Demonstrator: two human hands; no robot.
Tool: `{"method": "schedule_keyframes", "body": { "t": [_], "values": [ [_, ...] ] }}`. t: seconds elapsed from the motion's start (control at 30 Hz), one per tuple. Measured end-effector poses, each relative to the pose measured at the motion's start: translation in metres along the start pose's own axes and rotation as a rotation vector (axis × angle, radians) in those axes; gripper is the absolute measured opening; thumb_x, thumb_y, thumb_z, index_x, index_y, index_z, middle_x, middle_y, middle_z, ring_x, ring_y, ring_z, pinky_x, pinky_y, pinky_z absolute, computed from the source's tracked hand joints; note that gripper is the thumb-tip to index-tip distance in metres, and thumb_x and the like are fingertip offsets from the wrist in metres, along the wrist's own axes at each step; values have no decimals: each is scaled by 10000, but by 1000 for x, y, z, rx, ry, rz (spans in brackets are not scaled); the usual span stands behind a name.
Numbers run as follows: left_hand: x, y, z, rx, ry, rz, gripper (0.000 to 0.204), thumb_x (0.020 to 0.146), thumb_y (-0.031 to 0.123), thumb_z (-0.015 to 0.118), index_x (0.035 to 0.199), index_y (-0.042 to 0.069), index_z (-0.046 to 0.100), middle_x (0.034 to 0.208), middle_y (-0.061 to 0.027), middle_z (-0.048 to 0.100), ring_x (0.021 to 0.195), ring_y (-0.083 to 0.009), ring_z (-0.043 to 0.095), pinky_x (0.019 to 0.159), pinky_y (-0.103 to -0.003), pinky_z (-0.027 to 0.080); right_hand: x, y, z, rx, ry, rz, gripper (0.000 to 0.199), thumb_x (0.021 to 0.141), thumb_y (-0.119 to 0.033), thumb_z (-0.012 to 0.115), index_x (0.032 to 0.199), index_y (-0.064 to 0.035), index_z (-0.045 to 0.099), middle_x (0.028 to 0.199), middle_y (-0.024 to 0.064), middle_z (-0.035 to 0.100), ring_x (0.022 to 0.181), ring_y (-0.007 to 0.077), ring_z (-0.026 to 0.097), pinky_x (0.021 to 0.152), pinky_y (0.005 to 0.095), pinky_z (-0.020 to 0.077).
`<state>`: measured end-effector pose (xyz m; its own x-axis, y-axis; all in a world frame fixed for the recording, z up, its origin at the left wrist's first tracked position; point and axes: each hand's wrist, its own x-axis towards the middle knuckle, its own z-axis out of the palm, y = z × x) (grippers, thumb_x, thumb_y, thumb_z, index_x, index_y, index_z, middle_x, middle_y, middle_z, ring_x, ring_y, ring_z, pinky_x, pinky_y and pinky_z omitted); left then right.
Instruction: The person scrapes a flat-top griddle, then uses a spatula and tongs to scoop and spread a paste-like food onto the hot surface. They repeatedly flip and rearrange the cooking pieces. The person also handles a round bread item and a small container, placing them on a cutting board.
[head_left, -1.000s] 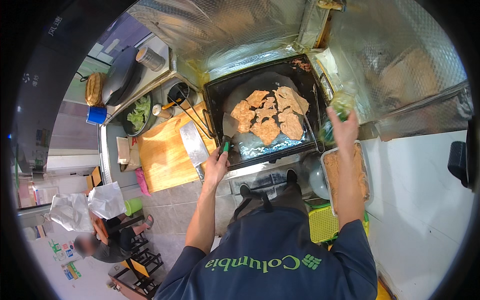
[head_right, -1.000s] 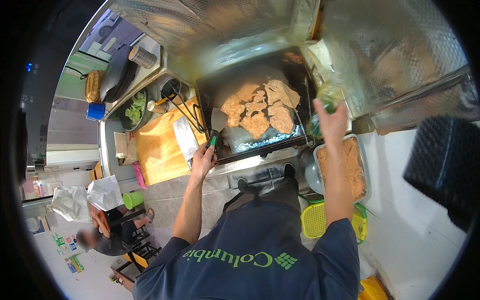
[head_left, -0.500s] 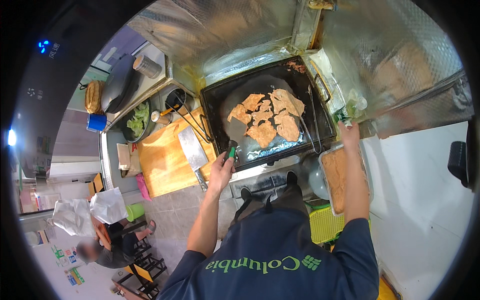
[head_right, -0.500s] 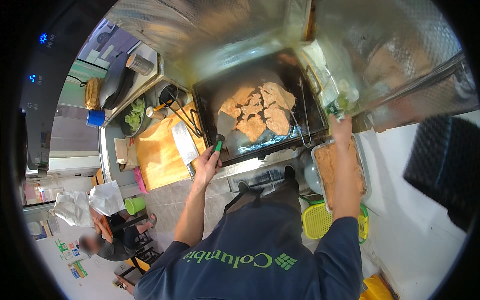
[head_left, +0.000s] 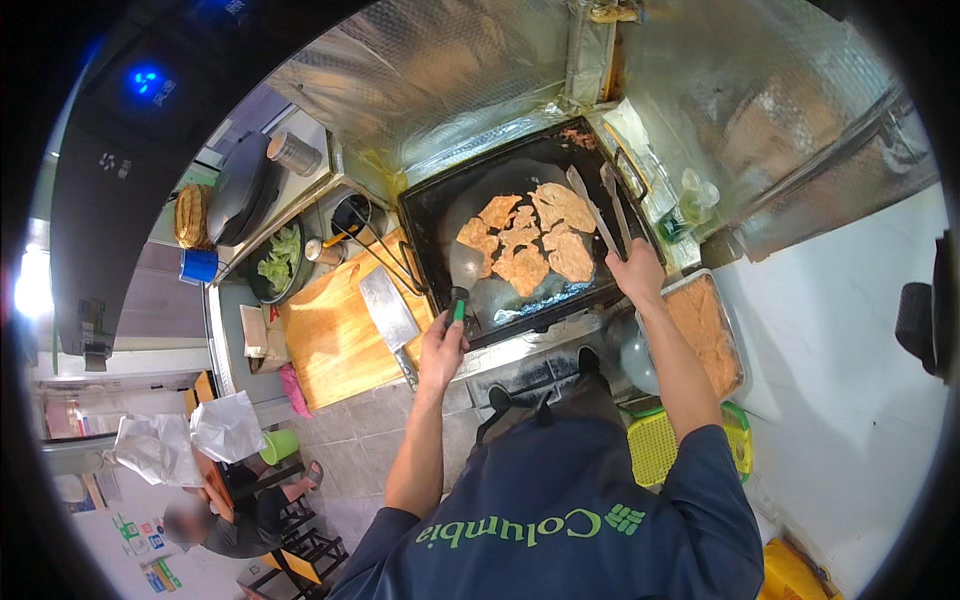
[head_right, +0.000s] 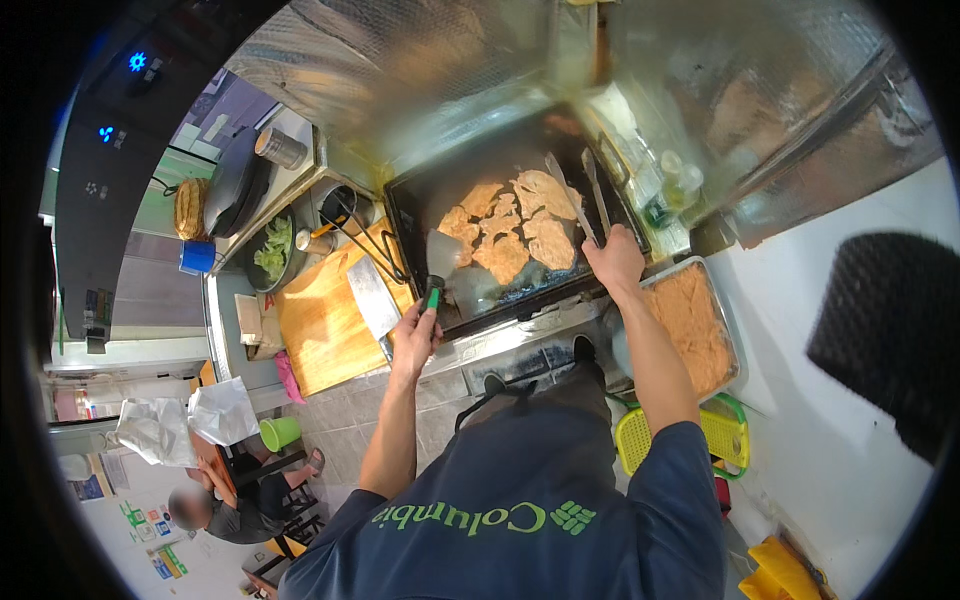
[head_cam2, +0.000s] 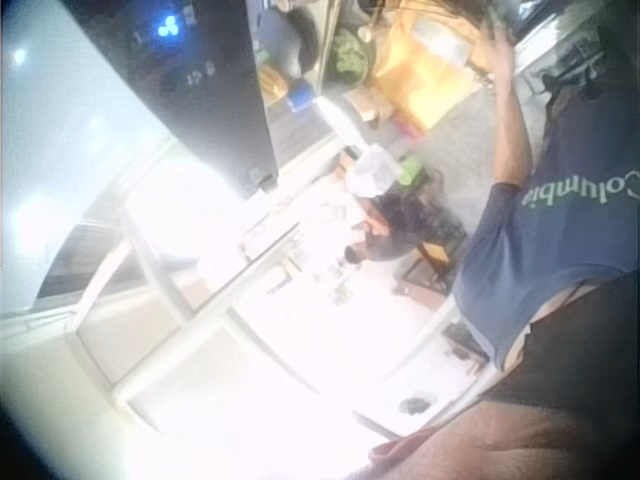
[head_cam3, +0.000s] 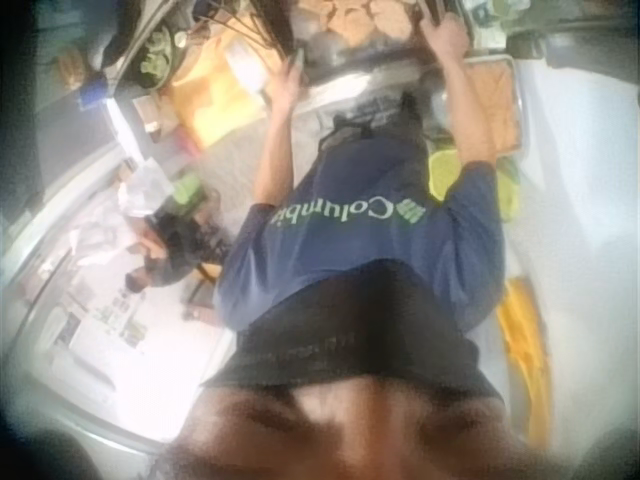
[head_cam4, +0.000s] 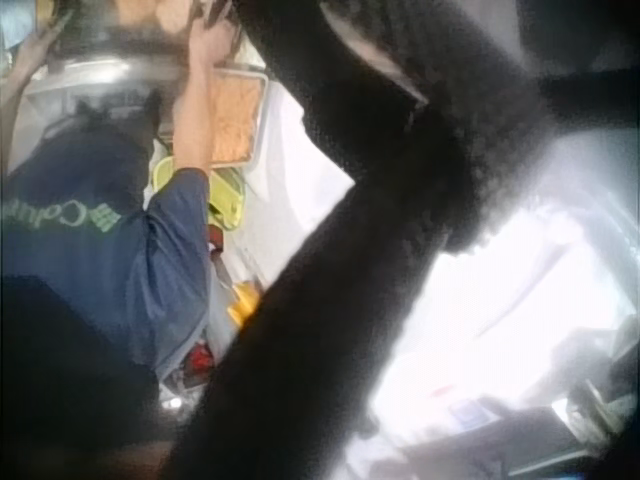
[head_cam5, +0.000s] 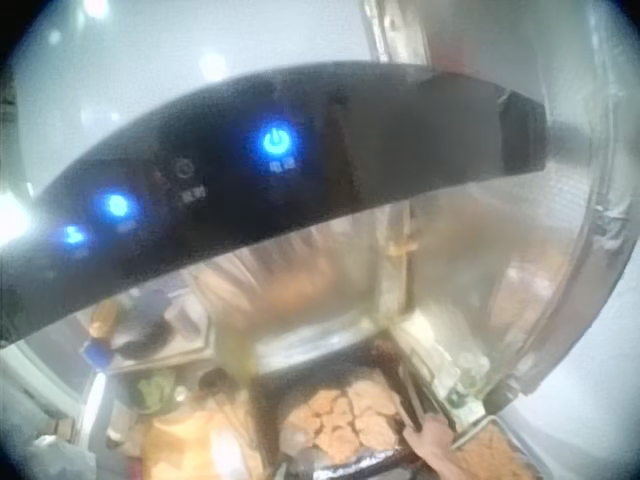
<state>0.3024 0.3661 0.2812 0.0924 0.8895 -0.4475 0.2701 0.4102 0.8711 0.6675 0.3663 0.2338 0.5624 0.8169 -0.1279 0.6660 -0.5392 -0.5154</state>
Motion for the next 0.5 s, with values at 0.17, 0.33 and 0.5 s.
{"method": "schedule_keyframes", "body": {
  "t": [0.17,0.33,0.5],
  "values": [
    [2,-1,-15,-95,44,-30,319,995,223,535,1220,-3,551,660,-16,560,491,-86,473,442,-242,372,-46,55,-6,574,-192,118,417,852,-355,665,971,36,586,857,174,664,783,275,639,697,390,485],
    [5,2,-20,-212,24,-65,211,998,248,528,1016,39,553,676,-29,558,482,-102,462,422,-255,370,-137,111,-30,829,-140,336,415,906,-380,660,997,22,619,833,58,639,704,117,558,615,279,446],
    [8,6,-24,-409,-30,-129,203,1001,258,522,945,64,529,685,-47,568,491,-119,467,418,-256,357,-219,184,-44,767,160,445,436,908,-395,660,1002,30,637,789,54,629,694,116,549,606,292,437]
  ]
}}
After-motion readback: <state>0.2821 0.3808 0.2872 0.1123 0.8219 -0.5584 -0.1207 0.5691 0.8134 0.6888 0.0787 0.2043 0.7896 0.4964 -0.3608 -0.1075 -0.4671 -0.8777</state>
